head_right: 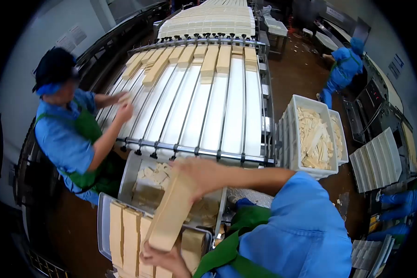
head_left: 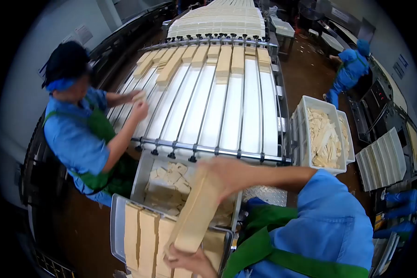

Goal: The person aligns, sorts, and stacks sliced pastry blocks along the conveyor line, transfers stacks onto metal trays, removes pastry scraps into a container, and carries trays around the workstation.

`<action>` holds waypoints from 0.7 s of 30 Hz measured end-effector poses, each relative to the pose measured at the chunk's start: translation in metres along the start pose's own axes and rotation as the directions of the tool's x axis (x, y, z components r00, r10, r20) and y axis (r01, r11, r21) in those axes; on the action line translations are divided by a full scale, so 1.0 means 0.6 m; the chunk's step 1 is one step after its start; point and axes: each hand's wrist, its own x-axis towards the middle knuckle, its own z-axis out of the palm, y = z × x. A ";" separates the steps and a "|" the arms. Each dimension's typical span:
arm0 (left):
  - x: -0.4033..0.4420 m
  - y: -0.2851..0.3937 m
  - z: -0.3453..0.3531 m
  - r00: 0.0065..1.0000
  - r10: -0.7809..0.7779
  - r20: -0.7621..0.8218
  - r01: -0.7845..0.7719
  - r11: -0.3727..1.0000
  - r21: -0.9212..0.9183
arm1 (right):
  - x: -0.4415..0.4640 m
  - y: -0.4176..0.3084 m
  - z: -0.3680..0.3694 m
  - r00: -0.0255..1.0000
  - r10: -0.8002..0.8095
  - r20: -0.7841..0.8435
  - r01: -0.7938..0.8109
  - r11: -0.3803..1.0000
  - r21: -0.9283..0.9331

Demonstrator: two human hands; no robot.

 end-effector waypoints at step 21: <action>0.022 0.552 0.708 0.644 0.447 0.621 -0.243 0.889 -0.387 | 0.170 0.904 -0.415 0.627 0.735 -0.257 -0.770 0.634 -0.067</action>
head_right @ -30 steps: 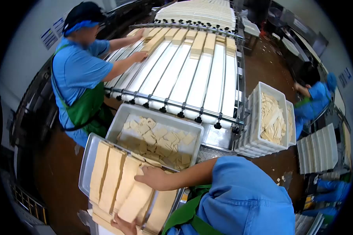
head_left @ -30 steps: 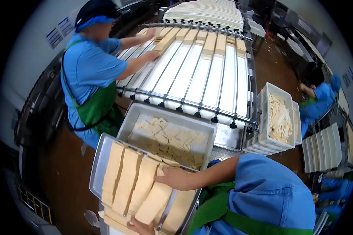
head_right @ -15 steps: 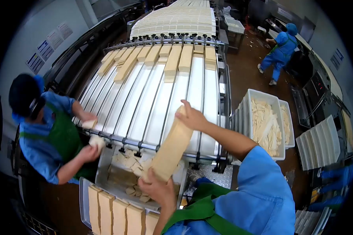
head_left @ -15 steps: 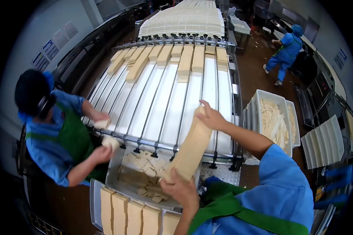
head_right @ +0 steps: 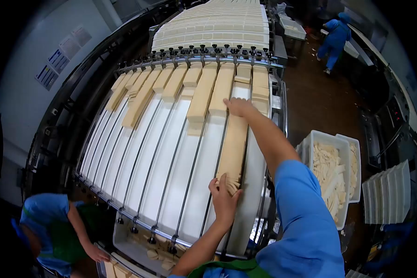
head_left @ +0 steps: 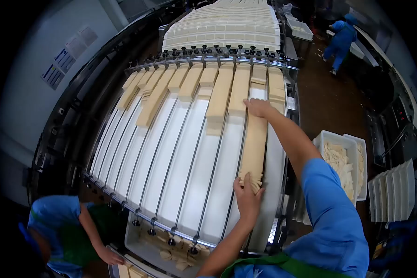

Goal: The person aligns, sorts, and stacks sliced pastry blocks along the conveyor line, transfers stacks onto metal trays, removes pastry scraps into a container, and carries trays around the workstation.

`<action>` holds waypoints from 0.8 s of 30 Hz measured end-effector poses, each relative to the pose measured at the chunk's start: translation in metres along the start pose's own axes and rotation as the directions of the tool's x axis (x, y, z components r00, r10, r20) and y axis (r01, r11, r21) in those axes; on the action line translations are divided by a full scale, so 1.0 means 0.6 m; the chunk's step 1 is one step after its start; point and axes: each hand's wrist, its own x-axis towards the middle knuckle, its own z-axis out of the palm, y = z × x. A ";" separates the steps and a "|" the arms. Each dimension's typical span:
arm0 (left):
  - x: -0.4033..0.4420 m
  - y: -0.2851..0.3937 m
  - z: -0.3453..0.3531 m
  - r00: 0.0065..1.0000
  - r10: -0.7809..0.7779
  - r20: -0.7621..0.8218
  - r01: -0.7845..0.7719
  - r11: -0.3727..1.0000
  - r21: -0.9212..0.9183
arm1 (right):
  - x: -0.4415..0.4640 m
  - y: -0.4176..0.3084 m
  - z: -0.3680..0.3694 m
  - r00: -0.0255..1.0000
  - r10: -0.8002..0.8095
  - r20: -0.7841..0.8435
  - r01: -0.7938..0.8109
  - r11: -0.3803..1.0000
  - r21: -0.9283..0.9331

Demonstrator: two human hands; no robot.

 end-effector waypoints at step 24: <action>0.212 0.016 0.106 0.991 0.130 0.025 -0.131 0.990 0.042 | 0.213 0.088 -0.054 0.976 0.108 -0.190 -0.098 0.993 0.064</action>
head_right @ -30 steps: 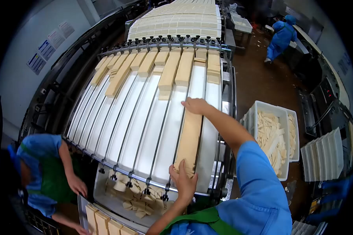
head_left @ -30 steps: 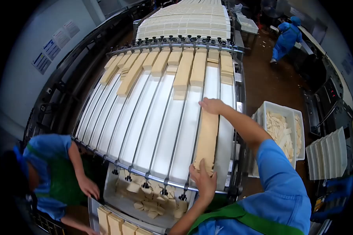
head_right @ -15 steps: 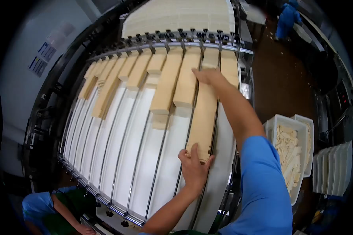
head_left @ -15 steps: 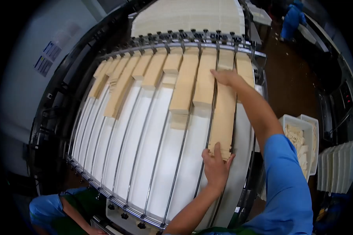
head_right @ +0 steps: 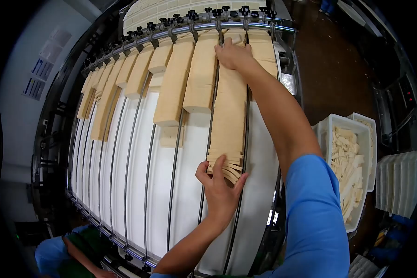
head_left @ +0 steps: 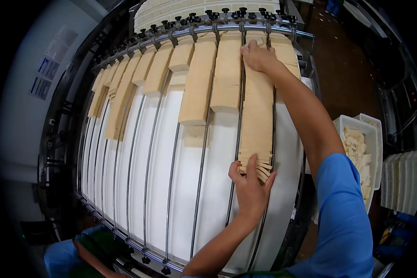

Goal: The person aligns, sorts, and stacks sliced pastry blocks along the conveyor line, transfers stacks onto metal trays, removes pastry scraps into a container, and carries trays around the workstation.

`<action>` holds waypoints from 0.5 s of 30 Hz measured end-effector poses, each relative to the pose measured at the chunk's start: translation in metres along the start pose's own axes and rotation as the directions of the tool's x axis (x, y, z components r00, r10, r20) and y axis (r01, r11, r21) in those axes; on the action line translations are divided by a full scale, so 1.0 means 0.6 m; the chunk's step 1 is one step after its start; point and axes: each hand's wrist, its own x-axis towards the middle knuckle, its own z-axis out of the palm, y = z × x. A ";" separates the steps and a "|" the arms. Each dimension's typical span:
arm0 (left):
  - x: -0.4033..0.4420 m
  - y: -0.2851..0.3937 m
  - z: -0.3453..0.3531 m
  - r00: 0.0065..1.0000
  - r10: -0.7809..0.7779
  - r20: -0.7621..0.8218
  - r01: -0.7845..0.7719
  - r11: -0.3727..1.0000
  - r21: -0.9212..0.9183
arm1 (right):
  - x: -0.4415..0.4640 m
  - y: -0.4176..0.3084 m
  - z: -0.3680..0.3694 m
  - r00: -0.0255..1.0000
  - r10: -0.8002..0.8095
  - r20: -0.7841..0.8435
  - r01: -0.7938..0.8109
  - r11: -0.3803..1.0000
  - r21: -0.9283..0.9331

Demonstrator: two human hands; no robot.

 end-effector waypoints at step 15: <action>0.099 -0.025 0.058 0.976 0.199 -0.087 -0.209 0.970 -0.128 | -0.108 0.042 -0.158 0.697 -0.064 -0.715 0.138 0.989 0.046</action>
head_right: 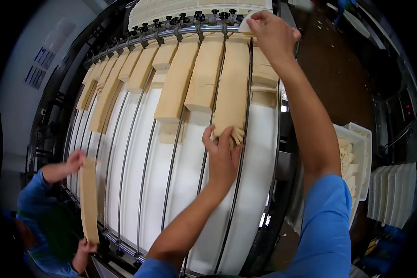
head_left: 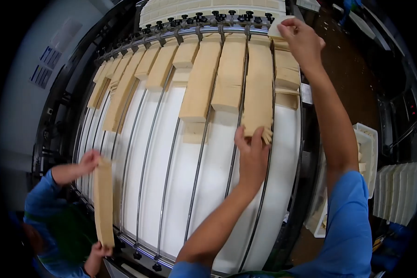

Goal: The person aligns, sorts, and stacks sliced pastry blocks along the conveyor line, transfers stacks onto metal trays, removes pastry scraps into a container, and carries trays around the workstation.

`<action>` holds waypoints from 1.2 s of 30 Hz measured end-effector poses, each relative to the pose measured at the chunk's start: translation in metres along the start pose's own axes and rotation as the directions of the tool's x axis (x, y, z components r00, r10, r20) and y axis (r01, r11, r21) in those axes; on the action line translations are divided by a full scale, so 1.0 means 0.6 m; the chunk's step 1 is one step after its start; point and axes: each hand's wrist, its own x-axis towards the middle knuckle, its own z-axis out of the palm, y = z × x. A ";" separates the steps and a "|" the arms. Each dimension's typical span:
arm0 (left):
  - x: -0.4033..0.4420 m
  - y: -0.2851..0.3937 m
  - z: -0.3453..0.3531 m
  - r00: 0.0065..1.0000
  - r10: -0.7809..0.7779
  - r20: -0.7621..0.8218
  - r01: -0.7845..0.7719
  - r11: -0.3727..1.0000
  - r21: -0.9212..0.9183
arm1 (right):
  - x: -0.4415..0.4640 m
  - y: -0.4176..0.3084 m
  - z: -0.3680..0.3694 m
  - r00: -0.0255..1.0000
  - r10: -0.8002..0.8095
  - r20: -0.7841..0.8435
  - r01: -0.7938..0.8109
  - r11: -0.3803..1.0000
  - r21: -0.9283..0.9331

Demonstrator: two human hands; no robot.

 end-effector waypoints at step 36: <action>-0.788 0.111 -0.532 0.358 -0.400 -0.844 0.688 0.724 -0.051 | -0.560 -0.336 -0.054 0.476 -0.833 0.281 0.490 0.516 0.702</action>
